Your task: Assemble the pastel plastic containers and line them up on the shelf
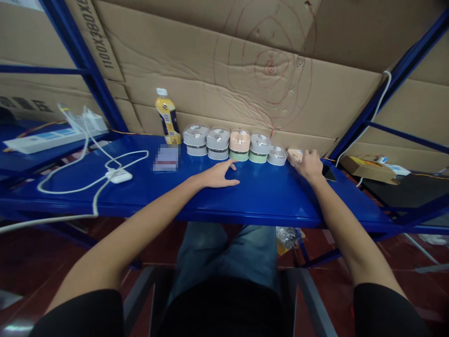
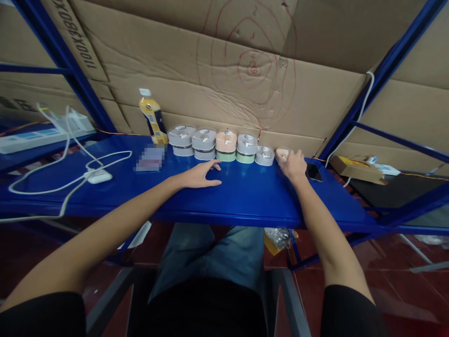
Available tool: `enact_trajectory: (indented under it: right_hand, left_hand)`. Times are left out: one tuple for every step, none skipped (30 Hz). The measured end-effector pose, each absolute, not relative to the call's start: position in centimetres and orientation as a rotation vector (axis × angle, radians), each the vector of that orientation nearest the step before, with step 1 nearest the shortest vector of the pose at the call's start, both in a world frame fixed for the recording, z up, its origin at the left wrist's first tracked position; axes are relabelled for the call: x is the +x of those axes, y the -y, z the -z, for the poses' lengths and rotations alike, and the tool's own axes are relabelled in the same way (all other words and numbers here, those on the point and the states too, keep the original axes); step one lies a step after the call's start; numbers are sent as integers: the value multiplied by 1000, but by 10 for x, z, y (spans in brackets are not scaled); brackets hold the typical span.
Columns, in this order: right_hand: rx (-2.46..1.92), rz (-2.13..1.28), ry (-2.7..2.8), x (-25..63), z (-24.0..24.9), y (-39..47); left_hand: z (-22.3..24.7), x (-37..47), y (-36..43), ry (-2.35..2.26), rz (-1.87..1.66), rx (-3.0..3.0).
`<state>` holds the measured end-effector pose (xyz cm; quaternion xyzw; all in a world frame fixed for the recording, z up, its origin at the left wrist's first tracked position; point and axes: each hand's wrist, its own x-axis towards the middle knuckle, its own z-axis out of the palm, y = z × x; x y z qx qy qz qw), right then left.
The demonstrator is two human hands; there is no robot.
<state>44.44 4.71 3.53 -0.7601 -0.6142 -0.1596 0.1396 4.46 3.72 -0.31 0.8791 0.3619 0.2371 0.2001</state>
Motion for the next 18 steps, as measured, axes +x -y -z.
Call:
enact_trajectory:
  right_hand:
    - [-2099,498,1903,439,-34,-48]
    - [-2001,510,2043,433,-32,-49]
    - [-1916,502,2174,427,-29,-51]
    - [-1858,483,2277,420,-27,-54]
    - [-1830,463,2345,415,-25,-55]
    - [-1823,448,2378,410,-23,-56]
    - [-1826,437,2388,407,-22,-55]
    - [-1831,429,2381,405,-22,-53]
    - [-1834,428,2359,404,-23,-49]
    - [-1836,430,2323,404,-25,-43]
    - [-1841,433,2271,404,-28,-37]
    - [-1852,435,2203,404,-31,-30]
    - [-1876,432,2123,404,-33,-24]
    - [-1917,411,2042,402,-35,-19]
    - [-1972,365,1974,400,-37,-15]
    - [-2032,302,1927,397,-38,-13]
    - [-2083,238,1903,393,-38,-12]
    - [-2116,184,1903,391,-37,-12]
  left_hand:
    - [3,45,-38,-1013,-659,2463]
    - [4,45,-38,-1012,-658,2469]
    - [4,44,-38,-1010,-658,2474]
    - [4,44,-38,-1009,-661,2477]
    - [4,44,-38,-1008,-662,2480]
    - [5,44,-38,-1007,-662,2481]
    - [5,44,-38,-1007,-662,2481]
    - [5,44,-38,-1005,-663,2479]
    - [6,44,-38,-1002,-667,2479]
    - [6,44,-39,-998,-670,2481]
    - [6,44,-39,-993,-674,2485]
    - [6,44,-39,-989,-679,2490]
    - [6,44,-39,-987,-684,2496]
    - [6,45,-39,-986,-687,2502]
    - [5,45,-39,-987,-688,2503]
    - [5,45,-38,-992,-686,2500]
    - [4,45,-38,-1003,-683,2492]
    - [4,45,-37,-1014,-679,2482]
